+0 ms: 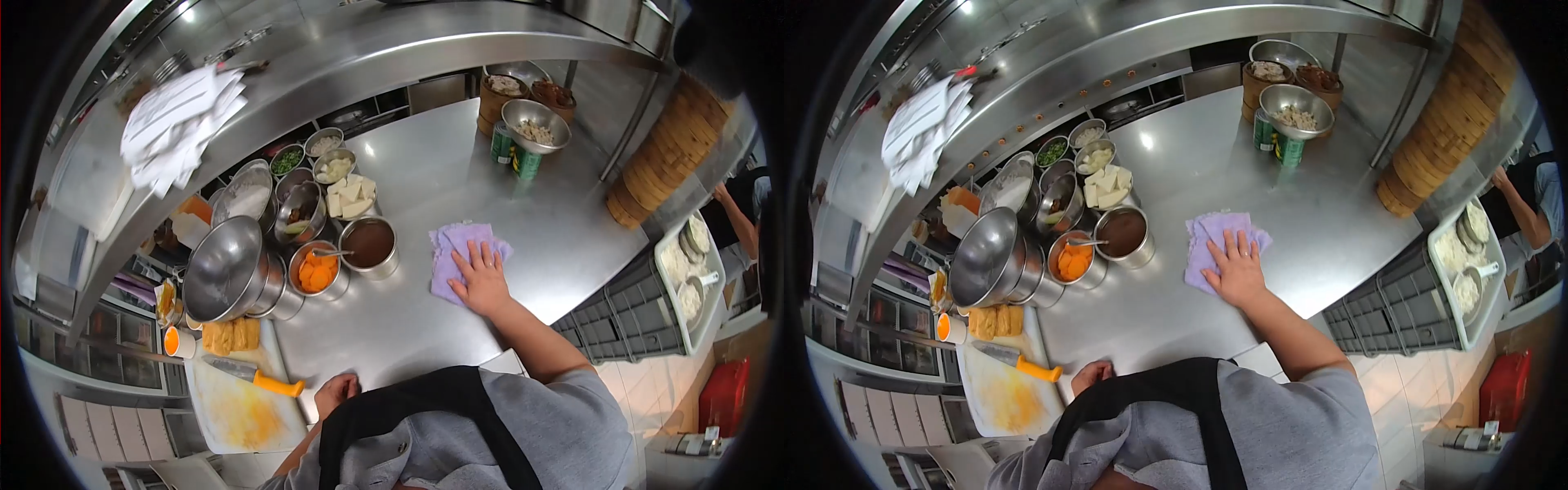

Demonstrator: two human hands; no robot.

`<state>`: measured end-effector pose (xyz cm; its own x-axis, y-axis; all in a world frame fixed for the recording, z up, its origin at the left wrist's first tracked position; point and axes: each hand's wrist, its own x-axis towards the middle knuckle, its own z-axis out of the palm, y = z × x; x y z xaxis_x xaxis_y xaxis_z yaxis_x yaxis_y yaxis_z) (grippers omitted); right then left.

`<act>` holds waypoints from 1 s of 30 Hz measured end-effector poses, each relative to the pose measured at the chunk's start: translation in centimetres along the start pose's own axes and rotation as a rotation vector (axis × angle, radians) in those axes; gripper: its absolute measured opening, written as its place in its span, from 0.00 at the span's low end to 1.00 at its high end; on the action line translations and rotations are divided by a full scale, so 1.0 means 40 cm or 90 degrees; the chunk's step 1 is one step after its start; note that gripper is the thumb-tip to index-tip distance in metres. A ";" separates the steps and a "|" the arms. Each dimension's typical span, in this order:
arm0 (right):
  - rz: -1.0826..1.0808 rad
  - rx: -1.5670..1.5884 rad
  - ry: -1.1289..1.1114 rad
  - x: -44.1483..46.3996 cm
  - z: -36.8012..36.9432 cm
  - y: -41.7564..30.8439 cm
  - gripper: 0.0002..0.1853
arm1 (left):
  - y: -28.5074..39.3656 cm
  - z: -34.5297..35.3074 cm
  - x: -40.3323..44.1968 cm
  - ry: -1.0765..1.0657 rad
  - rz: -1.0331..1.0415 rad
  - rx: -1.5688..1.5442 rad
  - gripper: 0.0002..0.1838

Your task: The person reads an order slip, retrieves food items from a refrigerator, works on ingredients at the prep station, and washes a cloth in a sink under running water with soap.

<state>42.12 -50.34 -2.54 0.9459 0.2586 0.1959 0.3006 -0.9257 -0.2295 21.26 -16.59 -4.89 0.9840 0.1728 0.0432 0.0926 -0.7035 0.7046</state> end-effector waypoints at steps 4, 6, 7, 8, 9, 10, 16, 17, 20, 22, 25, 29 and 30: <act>0.007 0.023 -0.009 0.294 0.029 0.082 0.38 | -0.035 0.023 -0.011 0.112 0.053 0.021 0.08; 0.031 0.035 -0.002 0.443 0.038 0.102 0.39 | -0.005 0.006 0.000 0.132 0.094 0.188 0.11; 0.061 0.032 -0.022 0.518 0.046 0.118 0.40 | -0.006 0.006 0.002 0.136 0.112 0.212 0.11; 0.090 0.028 -0.041 0.586 0.053 0.144 0.41 | -0.010 0.008 0.003 0.141 0.132 0.236 0.11; 0.095 0.035 -0.029 0.643 0.065 0.174 0.41 | -0.001 0.011 0.007 0.145 0.124 0.250 0.11; 0.123 0.052 -0.005 0.697 0.081 0.194 0.42 | 0.008 0.013 0.006 0.151 0.112 0.267 0.11; 0.289 0.119 0.095 0.941 0.156 0.263 0.44 | 0.039 0.030 0.001 0.161 -0.055 0.269 0.10; 0.317 0.142 0.136 0.969 0.173 0.266 0.44 | -0.012 0.029 -0.006 0.163 -0.036 0.266 0.10; 0.252 0.175 0.022 0.954 0.075 0.241 0.45 | 0.020 0.020 -0.010 0.151 0.031 0.365 0.10; 0.220 0.141 -0.011 0.959 0.076 0.226 0.42 | 0.005 0.021 -0.009 0.152 0.022 0.350 0.11; 0.060 0.079 -0.062 0.951 0.102 0.208 0.35 | -0.016 0.023 -0.013 0.144 0.018 0.351 0.09; -0.006 0.112 -0.030 0.965 0.208 0.166 0.33 | -0.033 0.029 -0.009 0.152 -0.021 0.291 0.10; -0.020 0.113 -0.022 0.945 0.204 0.149 0.32 | -0.021 0.030 -0.007 0.170 -0.040 0.260 0.10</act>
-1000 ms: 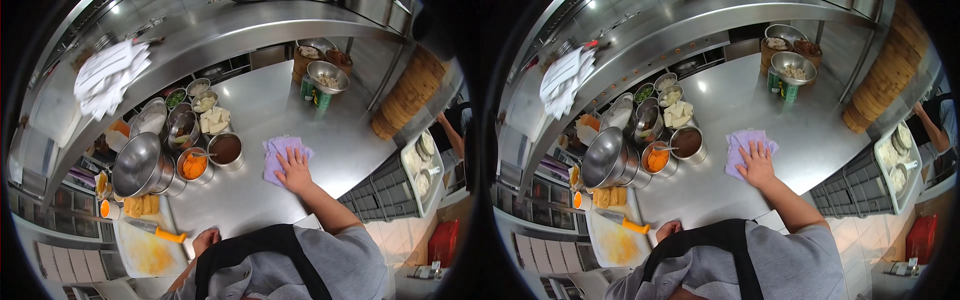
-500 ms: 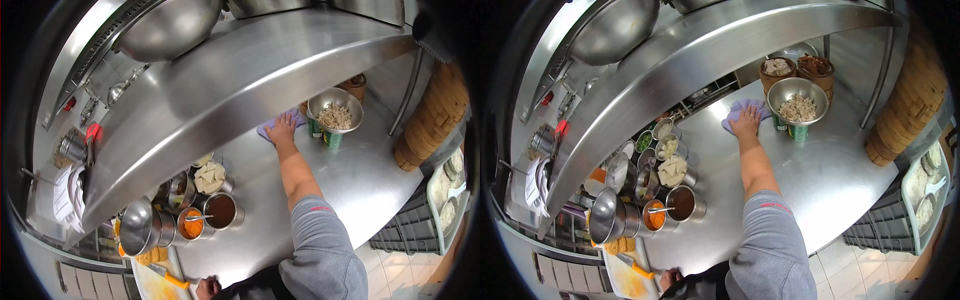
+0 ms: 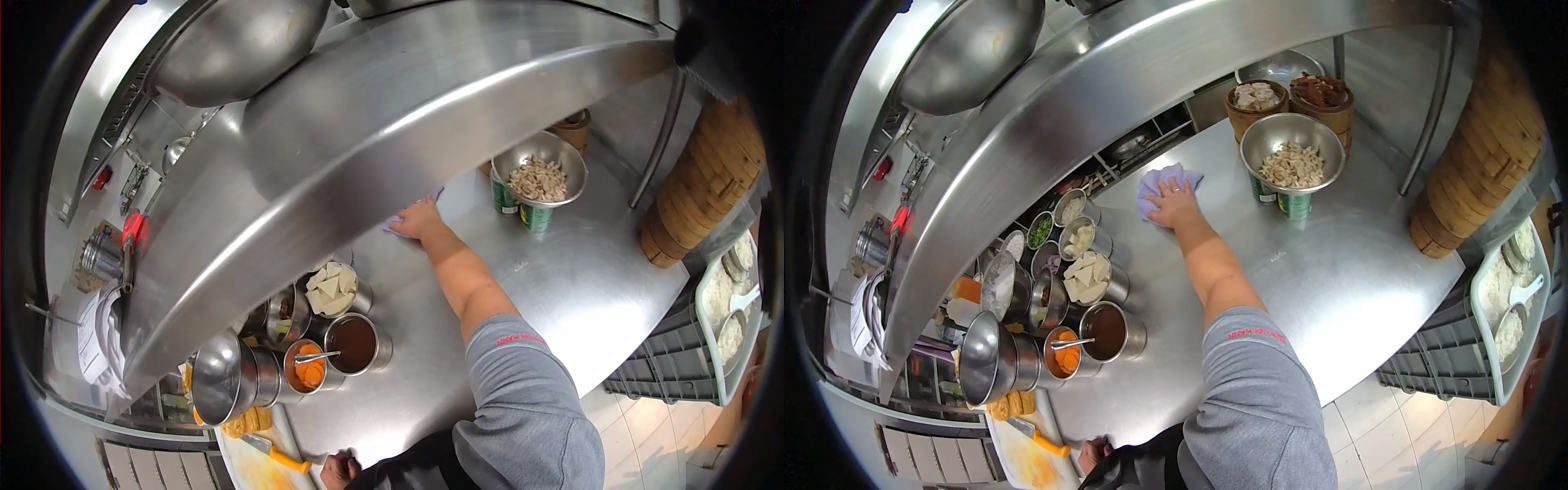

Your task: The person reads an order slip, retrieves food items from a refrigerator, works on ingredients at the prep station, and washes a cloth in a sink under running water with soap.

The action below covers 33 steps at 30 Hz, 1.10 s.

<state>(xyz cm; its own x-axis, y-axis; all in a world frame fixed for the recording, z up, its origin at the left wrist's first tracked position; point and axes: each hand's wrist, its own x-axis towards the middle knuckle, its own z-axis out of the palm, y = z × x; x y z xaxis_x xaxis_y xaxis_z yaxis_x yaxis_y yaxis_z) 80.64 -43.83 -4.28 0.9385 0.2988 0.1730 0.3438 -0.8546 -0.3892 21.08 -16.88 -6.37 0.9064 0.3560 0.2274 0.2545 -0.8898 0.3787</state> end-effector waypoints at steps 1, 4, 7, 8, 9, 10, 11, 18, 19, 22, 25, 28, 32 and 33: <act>-0.016 -0.028 -0.036 -0.035 -0.021 -0.020 0.31 | -0.003 0.001 0.000 -0.016 -0.026 -0.031 0.11; -0.050 -0.045 -0.039 -0.139 -0.046 -0.064 0.28 | -0.010 -0.004 0.012 0.003 0.107 0.016 0.10; -0.063 -0.051 -0.046 -0.234 -0.057 -0.090 0.29 | 0.006 -0.020 0.018 0.004 0.122 -0.016 0.09; -0.051 -0.047 -0.054 -0.268 -0.063 -0.101 0.29 | 0.002 -0.017 0.017 0.013 0.137 -0.031 0.09; -0.039 -0.043 -0.062 -0.306 -0.068 -0.112 0.28 | 0.018 -0.022 0.018 0.021 0.128 -0.053 0.08; -0.035 -0.052 -0.060 -0.346 -0.071 -0.120 0.28 | 0.021 -0.025 0.019 0.021 0.132 -0.062 0.08; -0.024 -0.064 -0.048 -0.390 -0.072 -0.128 0.29 | 0.018 -0.026 0.019 0.016 0.134 -0.062 0.07; 0.063 -0.081 -0.007 -0.732 -0.095 -0.215 0.30 | 0.033 -0.047 0.022 0.018 0.120 -0.148 0.04; 0.073 -0.091 -0.006 -0.781 -0.095 -0.231 0.30 | 0.029 -0.046 0.023 0.018 0.138 -0.156 0.04; 0.071 -0.125 -0.002 -0.922 -0.095 -0.289 0.32 | 0.028 -0.055 0.018 -0.007 0.150 -0.179 0.03; 0.049 -0.136 -0.017 -1.042 -0.073 -0.363 0.33 | 0.006 -0.046 0.008 0.000 0.156 -0.267 0.03; 0.055 -0.136 -0.054 -1.136 -0.060 -0.478 0.34 | -0.012 -0.049 -0.001 0.066 0.183 -0.386 0.07; 0.038 -0.062 -0.123 -1.163 0.006 -0.645 0.35 | -0.036 -0.050 -0.006 0.134 0.233 -0.375 0.17; 0.035 -0.063 -0.125 -1.161 0.018 -0.687 0.35 | -0.048 -0.043 -0.005 0.104 0.214 -0.373 0.23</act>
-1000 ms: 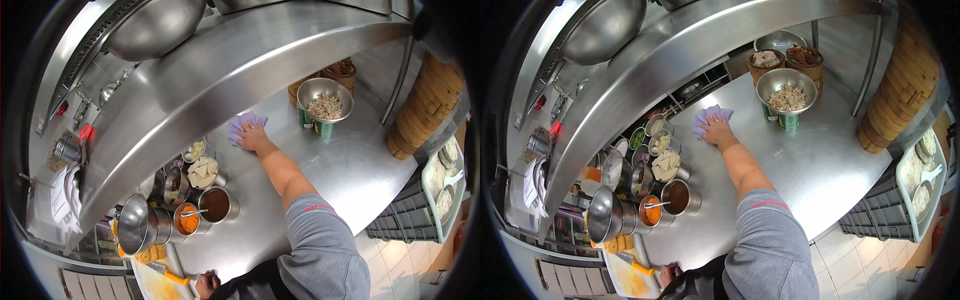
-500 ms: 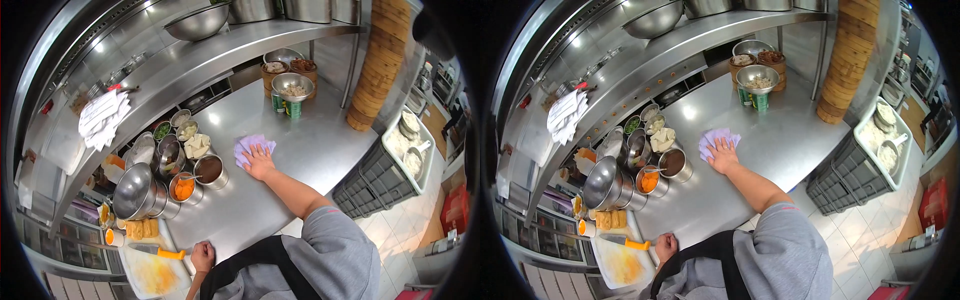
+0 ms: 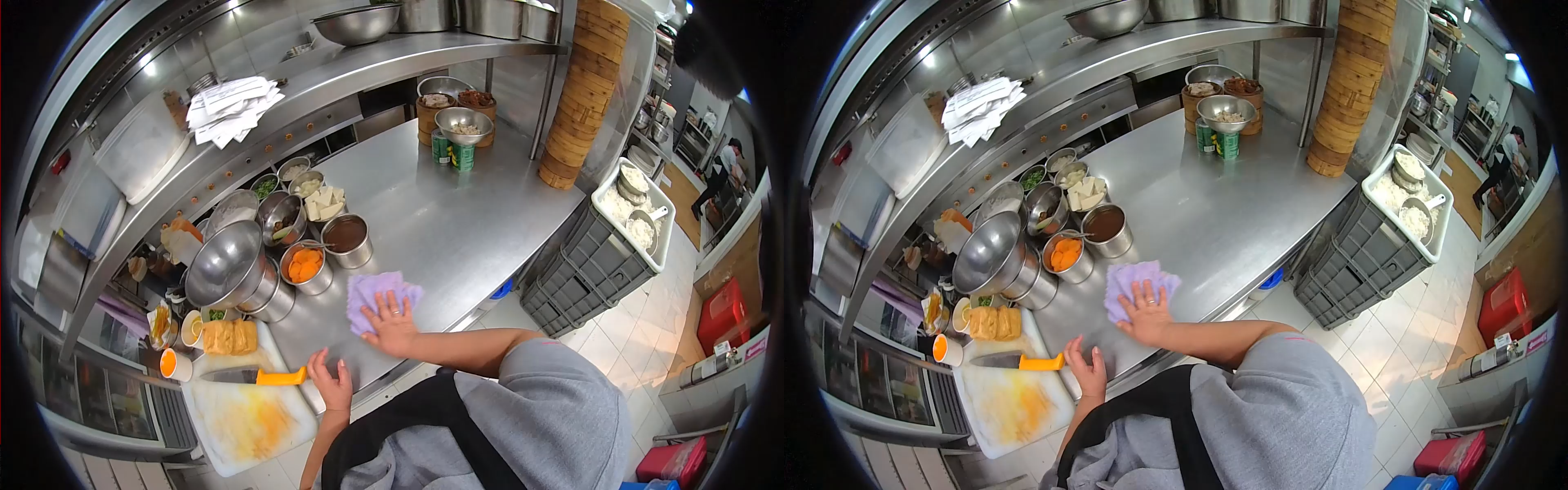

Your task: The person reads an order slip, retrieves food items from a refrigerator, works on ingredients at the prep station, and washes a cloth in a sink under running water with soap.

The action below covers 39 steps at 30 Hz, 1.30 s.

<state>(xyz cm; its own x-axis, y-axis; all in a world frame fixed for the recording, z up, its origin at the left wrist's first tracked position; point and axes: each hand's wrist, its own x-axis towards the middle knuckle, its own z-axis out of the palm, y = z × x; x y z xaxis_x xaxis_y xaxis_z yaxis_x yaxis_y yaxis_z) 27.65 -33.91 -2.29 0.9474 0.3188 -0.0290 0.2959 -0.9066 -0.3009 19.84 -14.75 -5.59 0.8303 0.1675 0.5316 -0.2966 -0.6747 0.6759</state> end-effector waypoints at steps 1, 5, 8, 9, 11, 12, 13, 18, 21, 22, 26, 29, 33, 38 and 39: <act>-0.025 0.035 -0.028 0.004 0.007 -0.043 0.34 | 0.011 -0.005 0.007 0.004 -0.004 0.001 0.23; -0.164 0.064 -0.118 0.023 0.041 -0.148 0.34 | 0.004 -0.008 0.019 -0.036 0.006 0.081 0.27; -0.232 0.042 -0.125 0.029 0.062 -0.159 0.34 | -0.002 -0.003 0.025 -0.098 0.017 0.043 0.26; -0.273 0.032 -0.109 0.030 0.063 -0.158 0.34 | 0.002 -0.004 0.026 -0.127 0.011 0.073 0.26; -0.290 0.024 -0.108 0.038 0.062 -0.153 0.35 | 0.015 0.000 0.027 -0.155 0.008 0.101 0.26; -0.313 0.017 -0.108 0.044 0.057 -0.152 0.35 | 0.017 0.003 0.026 -0.152 -0.001 0.148 0.26; -0.312 0.016 -0.105 0.052 0.049 -0.150 0.35 | 0.019 0.005 0.027 -0.148 -0.010 0.196 0.26; -0.419 -0.043 -0.160 0.096 0.026 -0.132 0.35 | 0.015 0.016 0.030 -0.132 -0.014 0.220 0.25; -0.419 -0.037 -0.170 0.096 0.016 -0.128 0.35 | 0.019 0.020 0.033 -0.129 -0.010 0.237 0.24; -0.419 -0.037 -0.168 0.093 0.016 -0.126 0.35 | 0.021 0.020 0.033 -0.125 -0.010 0.239 0.23; -0.426 -0.011 -0.149 0.089 -0.001 -0.125 0.34 | 0.025 0.024 0.041 -0.123 -0.011 0.261 0.24; -0.420 -0.013 -0.147 0.088 0.008 -0.121 0.34 | 0.025 0.025 0.031 -0.121 -0.034 0.249 0.24; -0.422 -0.040 -0.138 0.086 0.009 -0.122 0.34 | 0.029 0.026 0.034 -0.121 -0.032 0.266 0.25; -0.424 -0.036 -0.126 0.089 0.021 -0.120 0.34 | 0.040 0.024 0.033 -0.125 -0.035 0.306 0.24; -0.423 -0.039 -0.124 0.089 0.019 -0.121 0.35 | 0.037 0.024 0.032 -0.124 -0.038 0.307 0.24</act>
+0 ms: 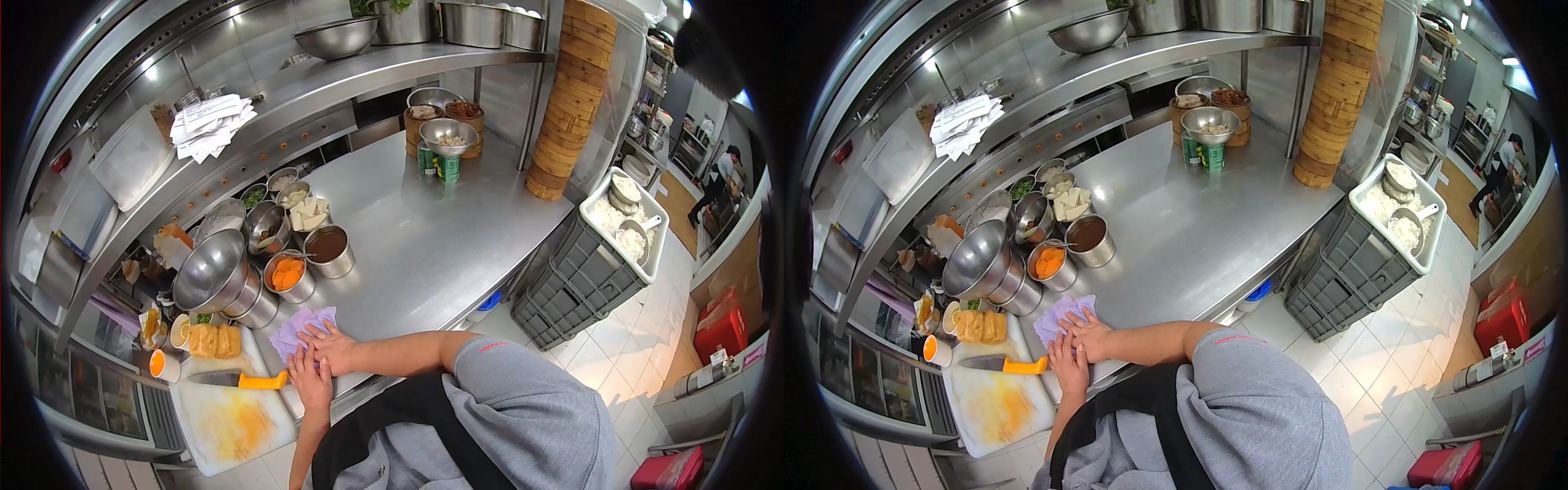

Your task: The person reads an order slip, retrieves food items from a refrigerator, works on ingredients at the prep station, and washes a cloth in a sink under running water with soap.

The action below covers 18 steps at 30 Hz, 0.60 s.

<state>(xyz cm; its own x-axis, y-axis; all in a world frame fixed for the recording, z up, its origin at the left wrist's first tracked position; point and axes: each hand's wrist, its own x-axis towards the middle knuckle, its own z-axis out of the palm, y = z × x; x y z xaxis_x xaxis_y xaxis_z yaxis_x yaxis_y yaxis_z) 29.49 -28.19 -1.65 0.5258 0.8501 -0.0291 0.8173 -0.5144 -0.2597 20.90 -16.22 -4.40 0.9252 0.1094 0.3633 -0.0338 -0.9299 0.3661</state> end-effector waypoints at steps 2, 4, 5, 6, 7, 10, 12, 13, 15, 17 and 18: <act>0.004 0.006 -0.001 -0.002 -0.003 -0.003 0.35 | -0.002 0.005 0.000 -0.003 -0.013 -0.014 0.25; 0.007 0.011 -0.003 -0.003 -0.004 -0.003 0.35 | 0.000 0.004 -0.002 -0.001 -0.017 -0.018 0.25; 0.004 0.020 0.005 -0.004 -0.004 -0.003 0.35 | 0.001 0.003 -0.002 -0.001 -0.018 -0.020 0.25; 0.001 0.030 0.012 -0.003 -0.003 -0.002 0.34 | 0.000 0.003 -0.002 0.001 -0.020 -0.019 0.25; -0.001 0.029 0.013 -0.002 -0.001 -0.001 0.34 | 0.000 0.004 -0.001 0.001 -0.023 -0.022 0.25; -0.004 0.031 0.017 0.002 0.008 0.002 0.34 | 0.006 -0.003 -0.001 -0.006 -0.027 -0.008 0.25; -0.005 0.036 0.016 0.005 0.008 0.002 0.34 | 0.004 -0.002 -0.001 -0.012 -0.029 0.008 0.25; -0.006 0.036 0.016 0.004 0.006 0.002 0.34 | -0.001 0.002 -0.001 -0.003 -0.026 -0.013 0.25; -0.007 0.008 0.000 0.003 0.005 0.003 0.34 | -0.006 0.006 -0.002 0.008 -0.024 -0.034 0.25; -0.008 0.005 0.005 0.006 0.011 0.005 0.34 | -0.007 0.007 -0.001 0.002 -0.028 -0.034 0.25; -0.009 0.004 0.010 0.006 0.012 0.005 0.35 | -0.003 0.002 0.001 0.003 -0.029 -0.034 0.25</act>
<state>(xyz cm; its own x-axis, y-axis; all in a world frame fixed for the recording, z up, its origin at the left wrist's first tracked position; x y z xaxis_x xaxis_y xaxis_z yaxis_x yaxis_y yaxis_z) 29.69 -28.03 -2.19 0.5180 0.8553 -0.0102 0.8230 -0.5016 -0.2664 20.96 -16.15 -4.50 0.9245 0.1526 0.3494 -0.0122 -0.9041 0.4272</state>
